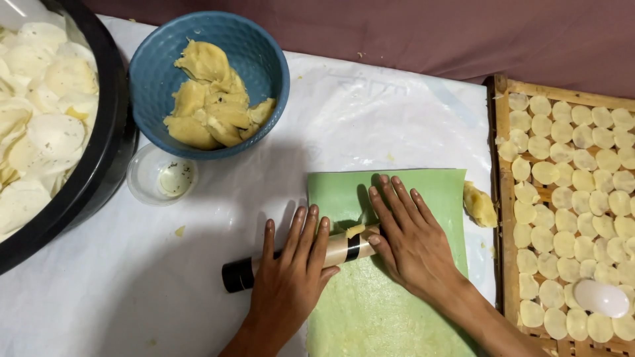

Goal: Flattening small portions of dough on a leaf using a rolling tool to create thin discs.

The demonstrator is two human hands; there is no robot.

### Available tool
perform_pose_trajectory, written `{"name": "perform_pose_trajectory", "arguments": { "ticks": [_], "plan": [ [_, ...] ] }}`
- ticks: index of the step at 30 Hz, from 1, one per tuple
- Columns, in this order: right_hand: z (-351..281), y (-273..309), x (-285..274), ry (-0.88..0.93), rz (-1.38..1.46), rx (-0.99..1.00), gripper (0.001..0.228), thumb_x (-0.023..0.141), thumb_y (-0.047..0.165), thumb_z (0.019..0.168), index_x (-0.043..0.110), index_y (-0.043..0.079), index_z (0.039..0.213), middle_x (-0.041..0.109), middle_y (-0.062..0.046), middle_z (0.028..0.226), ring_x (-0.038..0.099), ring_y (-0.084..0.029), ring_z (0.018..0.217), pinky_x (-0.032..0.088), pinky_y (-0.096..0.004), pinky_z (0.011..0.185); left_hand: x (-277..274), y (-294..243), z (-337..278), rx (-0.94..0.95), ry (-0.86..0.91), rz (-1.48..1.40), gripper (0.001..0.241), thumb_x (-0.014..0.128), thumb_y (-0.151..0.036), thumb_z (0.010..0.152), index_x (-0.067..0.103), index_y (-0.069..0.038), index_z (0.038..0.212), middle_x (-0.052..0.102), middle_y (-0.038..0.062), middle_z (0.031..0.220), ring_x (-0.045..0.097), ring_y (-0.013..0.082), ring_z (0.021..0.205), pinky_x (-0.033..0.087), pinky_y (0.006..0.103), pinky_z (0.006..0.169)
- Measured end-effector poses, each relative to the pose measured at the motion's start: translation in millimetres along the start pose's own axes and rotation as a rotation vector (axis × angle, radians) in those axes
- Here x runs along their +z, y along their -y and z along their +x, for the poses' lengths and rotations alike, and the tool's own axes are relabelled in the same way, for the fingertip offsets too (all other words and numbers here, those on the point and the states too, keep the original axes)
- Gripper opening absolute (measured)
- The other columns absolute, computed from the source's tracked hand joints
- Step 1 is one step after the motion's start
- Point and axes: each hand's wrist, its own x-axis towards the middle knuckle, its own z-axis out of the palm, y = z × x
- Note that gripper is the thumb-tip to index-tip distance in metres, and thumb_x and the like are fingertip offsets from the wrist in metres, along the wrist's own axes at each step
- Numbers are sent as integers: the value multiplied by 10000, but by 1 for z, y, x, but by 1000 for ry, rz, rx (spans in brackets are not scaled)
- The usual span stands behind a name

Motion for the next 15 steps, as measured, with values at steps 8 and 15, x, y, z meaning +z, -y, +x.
{"name": "perform_pose_trajectory", "arguments": {
  "ticks": [8,15],
  "plan": [
    [45,-4,-14,13,196,122,535,358,412,1081,531,-5,1369,406,-307,1559,391,-445,1453,381,-568,1151,1,28,23,-45,-145,-241,553,759,-529,903,644,-60,1171,649,99,1005,600,290,906,473,422,833],
    [55,-24,10,-99,385,261,374,509,316,1063,629,73,1321,508,-192,1479,519,-433,1362,527,-522,1006,22,43,28,-26,-42,-155,674,658,-655,888,645,-69,1220,628,97,829,677,277,775,535,426,696]
  ]
}}
